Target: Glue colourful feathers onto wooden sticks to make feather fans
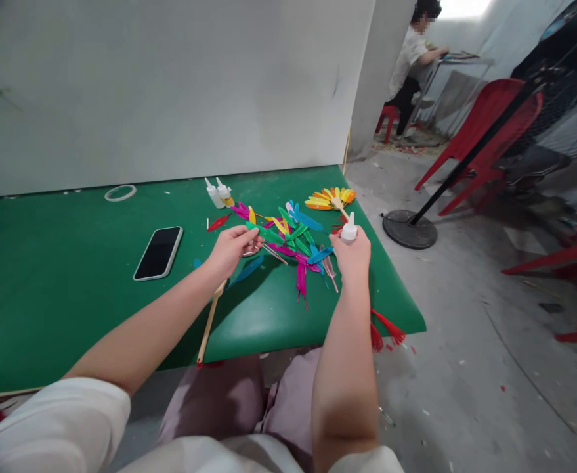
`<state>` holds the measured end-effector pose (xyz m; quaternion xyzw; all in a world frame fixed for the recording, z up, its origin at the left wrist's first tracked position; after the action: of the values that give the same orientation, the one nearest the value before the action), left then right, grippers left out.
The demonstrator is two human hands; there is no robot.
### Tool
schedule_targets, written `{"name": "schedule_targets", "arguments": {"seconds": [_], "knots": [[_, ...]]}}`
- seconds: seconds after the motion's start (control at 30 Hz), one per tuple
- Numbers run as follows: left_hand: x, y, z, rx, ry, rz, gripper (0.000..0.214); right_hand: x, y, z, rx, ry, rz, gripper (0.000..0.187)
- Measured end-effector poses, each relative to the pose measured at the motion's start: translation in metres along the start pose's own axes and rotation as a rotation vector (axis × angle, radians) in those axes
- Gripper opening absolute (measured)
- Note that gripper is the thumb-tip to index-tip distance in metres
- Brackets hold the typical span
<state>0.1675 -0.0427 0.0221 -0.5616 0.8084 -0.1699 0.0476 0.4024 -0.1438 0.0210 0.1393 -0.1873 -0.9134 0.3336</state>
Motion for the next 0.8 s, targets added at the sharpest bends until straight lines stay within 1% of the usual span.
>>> {"name": "schedule_targets", "arguments": {"seconds": [0.1, 0.17, 0.23, 0.27, 0.33, 0.4, 0.47, 0.53, 0.57, 0.6, 0.63, 0.67, 0.7, 0.73, 0.77, 0.8], "knots": [[0.003, 0.002, -0.002, -0.037, 0.004, 0.032, 0.030, 0.001, 0.002, -0.001, 0.287, 0.023, 0.032, 0.017], [0.006, 0.002, -0.004, -0.061, 0.006, 0.045, 0.030, 0.004, 0.003, 0.003, 0.370, 0.045, 0.069, 0.017], [0.008, 0.001, -0.005, -0.079, 0.011, 0.052, 0.030, 0.010, 0.001, 0.011, 0.303, 0.108, 0.138, 0.018], [0.009, 0.000, -0.006, -0.085, 0.011, 0.055, 0.031, 0.014, -0.002, 0.016, 0.239, 0.155, 0.201, 0.019], [0.011, -0.002, -0.007, -0.089, 0.005, 0.061, 0.031, 0.024, -0.011, 0.028, 0.138, 0.249, 0.401, 0.020], [0.013, -0.006, -0.008, -0.098, -0.006, 0.070, 0.031, 0.033, -0.020, 0.037, 0.130, 0.316, 0.571, 0.019], [0.015, -0.010, -0.008, -0.128, -0.027, 0.082, 0.031, 0.039, -0.025, 0.044, 0.152, 0.350, 0.612, 0.017], [0.020, -0.012, -0.010, -0.196, -0.058, 0.098, 0.030, 0.041, -0.026, 0.046, 0.153, 0.367, 0.598, 0.017], [0.024, -0.011, -0.012, -0.267, -0.084, 0.097, 0.030, 0.041, -0.025, 0.046, 0.144, 0.368, 0.597, 0.017], [0.030, -0.008, -0.014, -0.385, -0.117, 0.087, 0.031, 0.040, -0.024, 0.045, 0.133, 0.365, 0.595, 0.018], [0.037, -0.004, -0.017, -0.553, -0.146, 0.065, 0.033, 0.039, -0.023, 0.043, 0.125, 0.359, 0.584, 0.019], [0.045, 0.002, -0.020, -0.772, -0.176, 0.023, 0.037, 0.037, -0.021, 0.041, 0.122, 0.348, 0.558, 0.020], [0.054, 0.009, -0.022, -1.039, -0.173, -0.016, 0.040, 0.035, -0.020, 0.039, 0.121, 0.334, 0.519, 0.021], [0.063, 0.017, -0.024, -1.287, -0.126, -0.065, 0.046, 0.033, -0.019, 0.038, 0.119, 0.324, 0.475, 0.022], [0.073, 0.025, -0.024, -1.472, -0.038, -0.080, 0.051, 0.032, -0.018, 0.036, 0.115, 0.319, 0.435, 0.022], [0.082, 0.033, -0.024, -1.596, 0.052, -0.075, 0.055, 0.031, -0.018, 0.036, 0.109, 0.319, 0.405, 0.023]]}}
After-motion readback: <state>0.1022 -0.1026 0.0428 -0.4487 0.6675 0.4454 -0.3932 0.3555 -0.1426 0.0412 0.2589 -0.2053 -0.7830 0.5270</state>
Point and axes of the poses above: each hand's wrist, its own x-axis away from the middle knuckle, its own y-axis out of the back of the hand, z = x × y, the point moved 2 cm from there along -x, towards the middle knuckle, and after that the axes turned 13 degrees about x, right-handed, at the moved point
